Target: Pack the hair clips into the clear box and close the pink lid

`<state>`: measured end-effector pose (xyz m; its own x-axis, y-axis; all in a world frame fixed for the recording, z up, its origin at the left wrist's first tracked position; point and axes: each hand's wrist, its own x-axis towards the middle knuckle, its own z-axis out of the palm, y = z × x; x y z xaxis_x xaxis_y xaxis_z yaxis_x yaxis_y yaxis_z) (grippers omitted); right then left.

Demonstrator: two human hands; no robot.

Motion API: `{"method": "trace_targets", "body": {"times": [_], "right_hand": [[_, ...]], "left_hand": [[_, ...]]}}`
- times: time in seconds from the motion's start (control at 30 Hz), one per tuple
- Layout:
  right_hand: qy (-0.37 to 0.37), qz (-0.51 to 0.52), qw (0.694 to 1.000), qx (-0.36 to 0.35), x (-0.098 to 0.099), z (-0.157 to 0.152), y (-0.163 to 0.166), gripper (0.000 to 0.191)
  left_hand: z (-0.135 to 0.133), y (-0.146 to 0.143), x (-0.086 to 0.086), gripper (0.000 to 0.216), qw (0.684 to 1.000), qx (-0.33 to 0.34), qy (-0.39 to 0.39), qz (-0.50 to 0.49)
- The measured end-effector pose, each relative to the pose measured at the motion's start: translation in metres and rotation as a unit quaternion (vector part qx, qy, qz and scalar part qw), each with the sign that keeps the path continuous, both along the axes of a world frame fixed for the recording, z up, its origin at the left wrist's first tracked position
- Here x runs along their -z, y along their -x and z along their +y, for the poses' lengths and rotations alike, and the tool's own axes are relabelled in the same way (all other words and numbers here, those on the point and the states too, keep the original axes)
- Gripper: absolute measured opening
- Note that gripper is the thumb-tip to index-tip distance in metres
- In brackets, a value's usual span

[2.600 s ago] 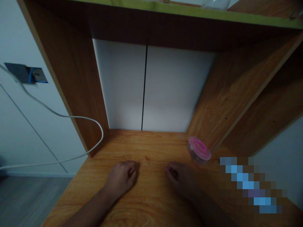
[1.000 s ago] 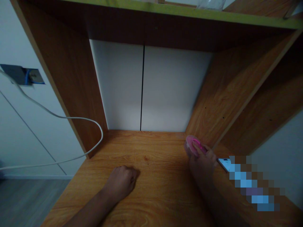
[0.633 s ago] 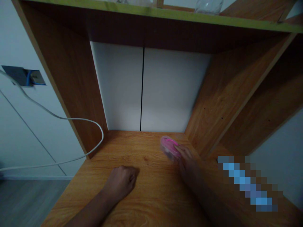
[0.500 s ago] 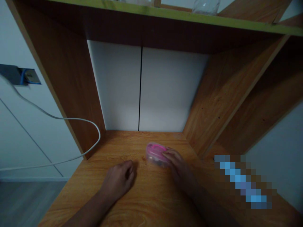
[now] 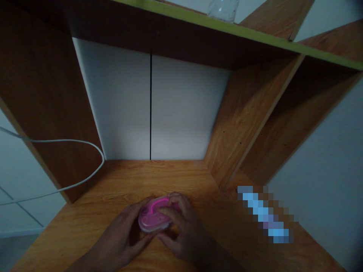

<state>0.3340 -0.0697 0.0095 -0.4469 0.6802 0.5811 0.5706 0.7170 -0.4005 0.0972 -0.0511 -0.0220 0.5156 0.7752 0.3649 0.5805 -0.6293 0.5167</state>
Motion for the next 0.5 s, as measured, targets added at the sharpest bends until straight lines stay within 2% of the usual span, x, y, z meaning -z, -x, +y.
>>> {"method": "trace_targets", "body": {"times": [0.17,0.37,0.5], "right_hand": [[-0.010,-0.003,1.000,0.012,-0.001,0.000,0.002,0.048],[-0.029,-0.002,0.999,-0.032,-0.006,0.006,-0.001,0.047],[-0.061,-0.011,0.997,-0.038,-0.005,0.011,-0.002,0.046]], "left_hand": [[0.001,-0.001,0.005,0.073,1.000,0.000,0.004,0.005],[0.005,0.001,0.015,0.076,0.999,-0.021,-0.038,-0.014],[0.009,0.001,0.014,0.075,0.998,-0.011,-0.050,-0.040]]}}
